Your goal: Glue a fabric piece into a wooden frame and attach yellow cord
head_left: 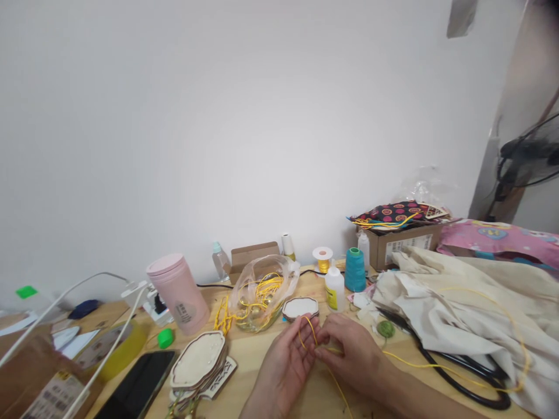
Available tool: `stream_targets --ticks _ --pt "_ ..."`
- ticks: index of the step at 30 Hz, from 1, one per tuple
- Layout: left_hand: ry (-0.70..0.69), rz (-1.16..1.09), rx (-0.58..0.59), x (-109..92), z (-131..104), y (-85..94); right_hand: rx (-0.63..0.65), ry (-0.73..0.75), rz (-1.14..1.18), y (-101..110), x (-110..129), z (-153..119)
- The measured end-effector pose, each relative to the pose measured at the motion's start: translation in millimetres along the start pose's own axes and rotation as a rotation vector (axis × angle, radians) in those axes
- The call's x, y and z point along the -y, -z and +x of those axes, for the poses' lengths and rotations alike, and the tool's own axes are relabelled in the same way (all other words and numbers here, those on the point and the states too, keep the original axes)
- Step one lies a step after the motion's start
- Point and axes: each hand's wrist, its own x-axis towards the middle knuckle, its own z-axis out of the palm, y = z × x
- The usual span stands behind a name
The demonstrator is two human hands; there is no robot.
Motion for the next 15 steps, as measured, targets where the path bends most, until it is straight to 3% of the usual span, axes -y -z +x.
stream_targets --ticks 15 --pt "0.0 -0.029 -0.008 1.1 0.0 -2.4 -0.006 0.029 0.012 -0.5 5.7 1.1"
